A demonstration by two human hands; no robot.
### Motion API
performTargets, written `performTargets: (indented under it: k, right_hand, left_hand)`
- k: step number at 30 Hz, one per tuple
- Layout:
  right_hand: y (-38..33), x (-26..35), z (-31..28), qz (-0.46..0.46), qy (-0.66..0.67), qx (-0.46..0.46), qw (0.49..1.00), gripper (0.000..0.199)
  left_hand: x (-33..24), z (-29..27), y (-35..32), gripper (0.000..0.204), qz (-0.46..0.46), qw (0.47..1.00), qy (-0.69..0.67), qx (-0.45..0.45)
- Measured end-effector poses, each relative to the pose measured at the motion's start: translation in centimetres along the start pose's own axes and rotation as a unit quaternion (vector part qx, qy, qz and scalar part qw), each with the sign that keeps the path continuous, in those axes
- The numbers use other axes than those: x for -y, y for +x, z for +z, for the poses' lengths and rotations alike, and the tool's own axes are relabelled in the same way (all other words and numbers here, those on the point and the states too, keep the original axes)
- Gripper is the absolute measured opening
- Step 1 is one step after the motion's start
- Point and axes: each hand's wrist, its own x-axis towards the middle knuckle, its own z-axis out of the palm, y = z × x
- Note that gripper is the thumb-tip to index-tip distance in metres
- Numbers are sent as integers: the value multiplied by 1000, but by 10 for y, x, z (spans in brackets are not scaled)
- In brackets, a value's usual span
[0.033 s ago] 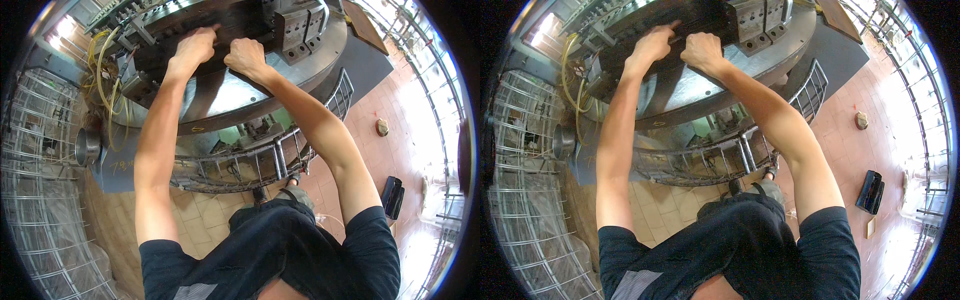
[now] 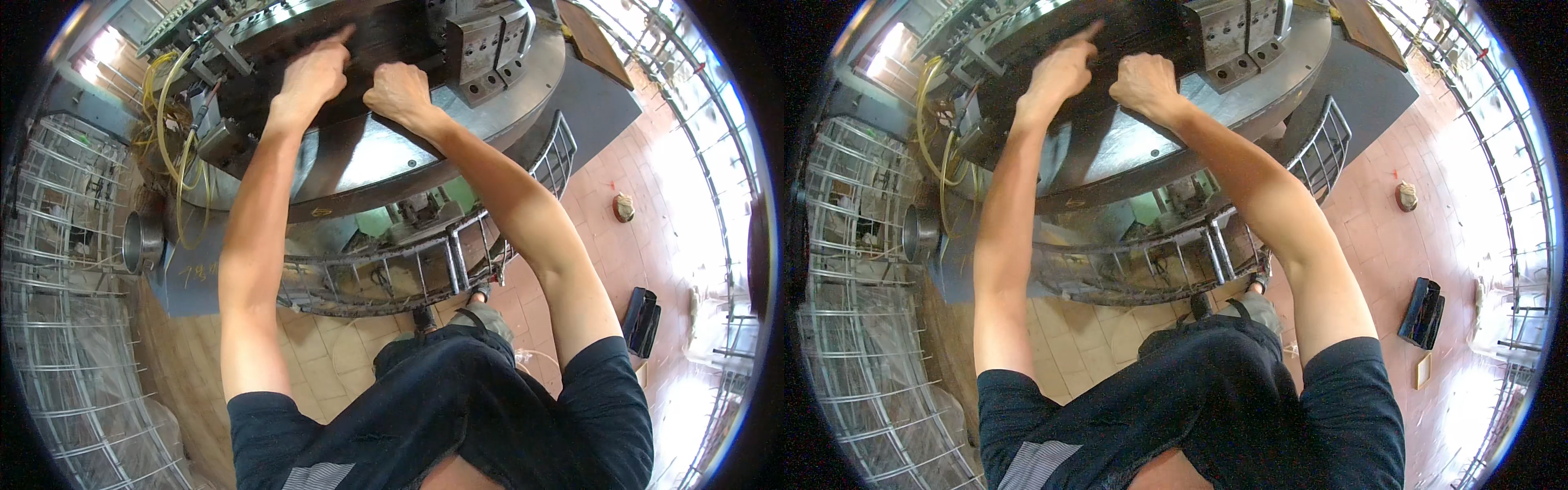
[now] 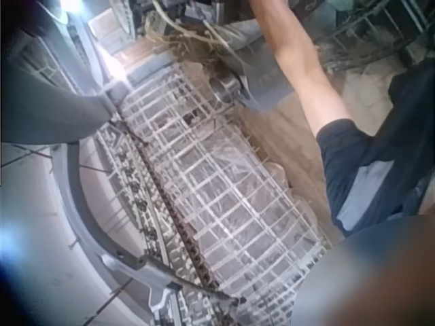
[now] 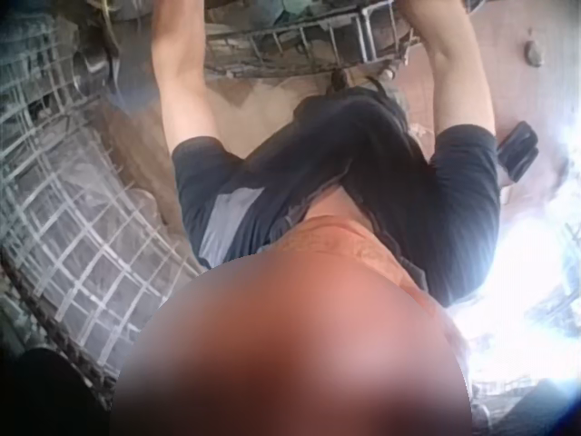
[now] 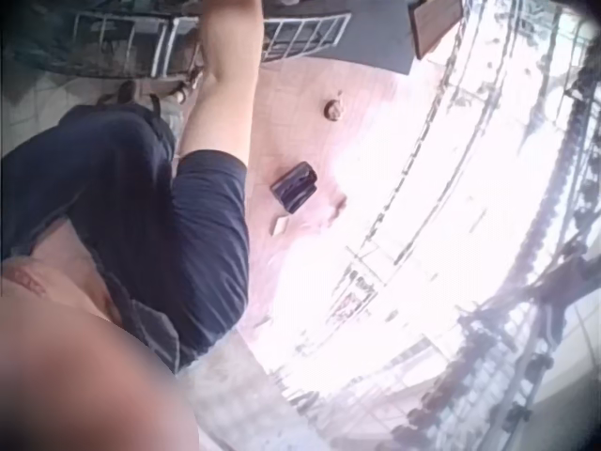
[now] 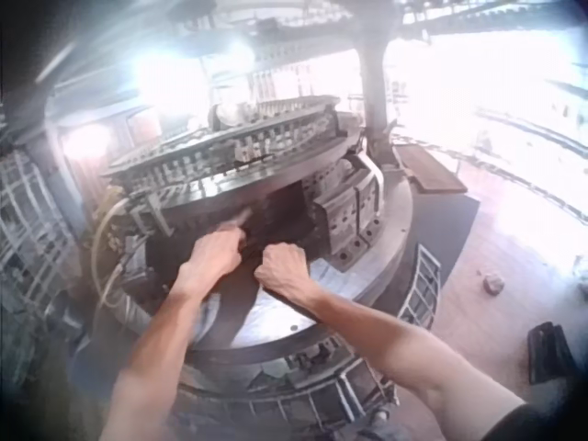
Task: The person repeatedly inserts small metal pins into slots on a large circular machine component. They retrieve pins from a wooden box and place them into the machine, adjusting their position with both hands.
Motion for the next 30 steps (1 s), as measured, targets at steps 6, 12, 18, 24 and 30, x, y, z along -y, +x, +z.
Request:
performTargets:
  k: [6,12,18,24,30]
  right_hand:
    - [27,-8,27,-15,9,-112,994,25]
    - [68,-19,48,29,24,-94,995,25]
    - [79,-20,56,23,54,-161,985,32]
    - [81,-30,56,79,84,-153,981,47]
    - [86,-30,55,93,108,-155,978,66]
  left_hand:
    - [14,-13,14,29,-13,998,58,-34]
    - [17,-5,15,27,0,994,97,-51]
    - [22,2,16,27,14,993,100,-68]
    - [10,-7,20,36,-55,994,88,21]
    - [4,-10,15,35,-33,995,96,-1]
